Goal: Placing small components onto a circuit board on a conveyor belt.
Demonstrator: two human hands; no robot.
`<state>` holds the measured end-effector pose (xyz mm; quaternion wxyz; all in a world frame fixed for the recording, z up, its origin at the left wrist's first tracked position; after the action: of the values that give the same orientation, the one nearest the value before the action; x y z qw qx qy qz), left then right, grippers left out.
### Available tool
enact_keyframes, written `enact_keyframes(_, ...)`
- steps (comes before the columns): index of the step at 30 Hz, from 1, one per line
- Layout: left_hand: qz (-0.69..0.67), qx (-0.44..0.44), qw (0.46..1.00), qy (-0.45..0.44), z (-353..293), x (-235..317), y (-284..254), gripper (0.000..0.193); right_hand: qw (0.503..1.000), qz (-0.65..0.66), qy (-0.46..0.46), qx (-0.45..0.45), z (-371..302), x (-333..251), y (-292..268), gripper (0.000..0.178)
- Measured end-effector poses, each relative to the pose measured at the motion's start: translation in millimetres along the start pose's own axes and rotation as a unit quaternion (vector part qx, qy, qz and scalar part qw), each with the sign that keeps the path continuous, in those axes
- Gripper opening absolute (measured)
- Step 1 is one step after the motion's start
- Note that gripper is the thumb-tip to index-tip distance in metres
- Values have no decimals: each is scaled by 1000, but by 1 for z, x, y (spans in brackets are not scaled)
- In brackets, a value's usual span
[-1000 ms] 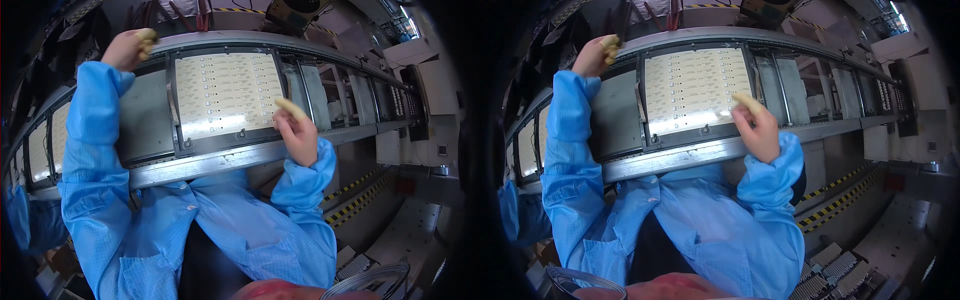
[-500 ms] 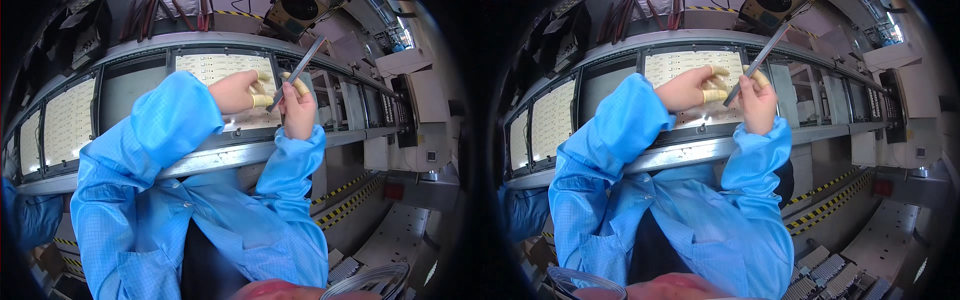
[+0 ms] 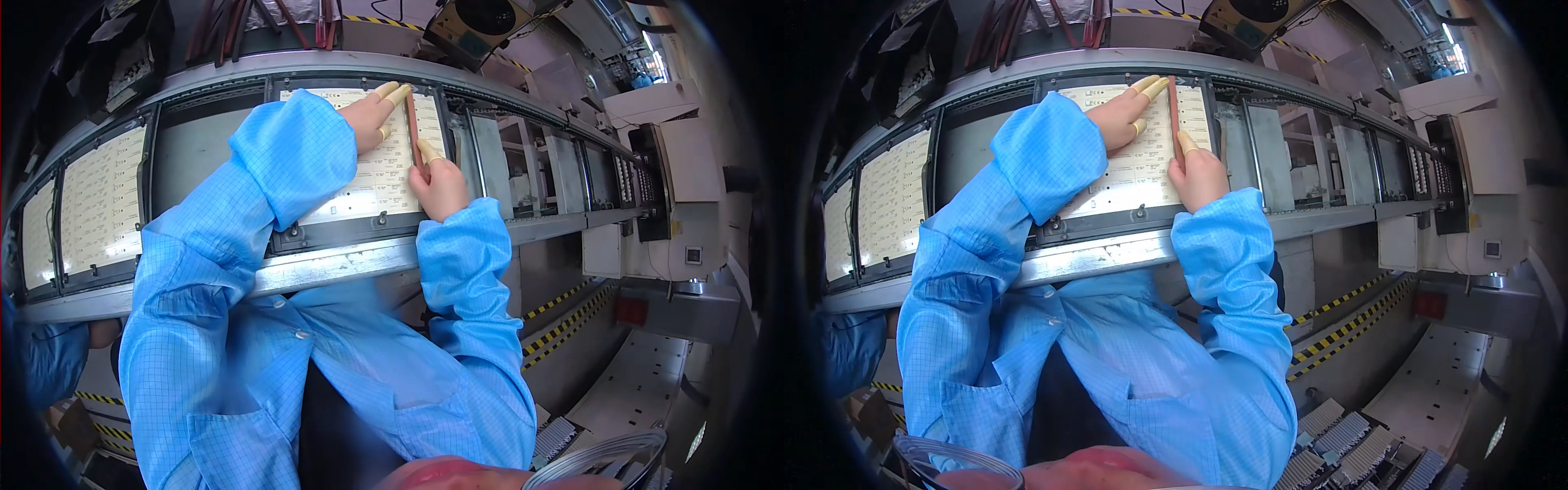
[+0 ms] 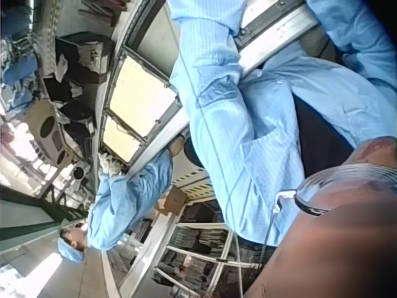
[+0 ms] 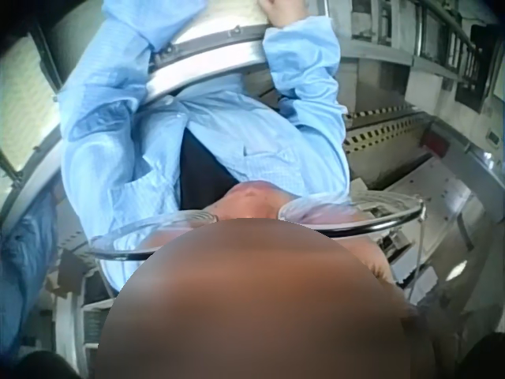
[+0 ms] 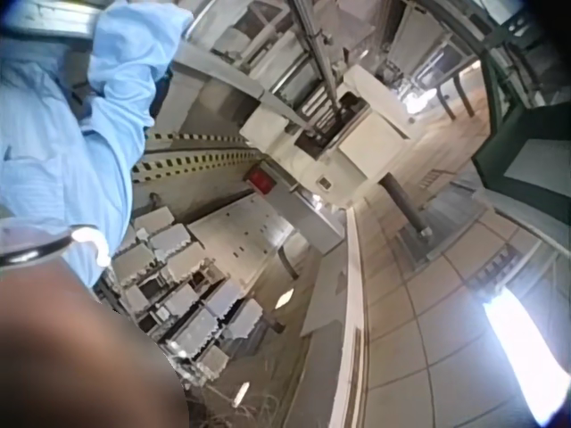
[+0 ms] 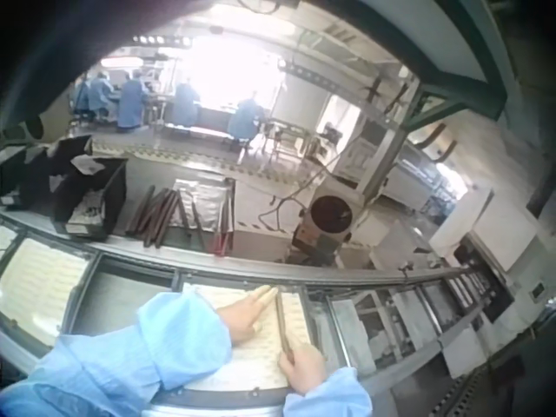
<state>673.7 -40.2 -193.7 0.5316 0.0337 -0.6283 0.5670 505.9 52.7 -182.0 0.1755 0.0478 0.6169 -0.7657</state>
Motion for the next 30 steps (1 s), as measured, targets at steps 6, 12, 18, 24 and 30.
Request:
enact_keyframes(6,66,-74,995,-15,0,18,2,67,1000,11,24,-13,1,2,-1,45)
enact_keyframes(12,182,-80,980,6,0,16,11,59,999,9,19,-38,0,-3,-16,42)
enact_keyframes(18,185,-97,978,-20,3,22,8,59,991,-122,52,-33,-18,59,-41,25)
enact_keyframes(24,139,-120,983,-13,4,25,4,60,986,-63,98,-122,-6,47,-48,17)
enact_keyframes(30,157,-117,980,-29,5,28,7,64,974,108,155,-129,39,6,-25,18)
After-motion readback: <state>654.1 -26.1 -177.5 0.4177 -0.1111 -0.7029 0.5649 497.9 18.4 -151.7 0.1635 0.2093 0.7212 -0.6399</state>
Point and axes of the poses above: each hand's wrist, its own z-axis towards the middle knuckle, its own y-axis out of the palm, x = y × z, the point moved 2 cm from there along z, towards the middle knuckle, and after that the axes turned 5 degrees about -z, right-handed, at the moved point
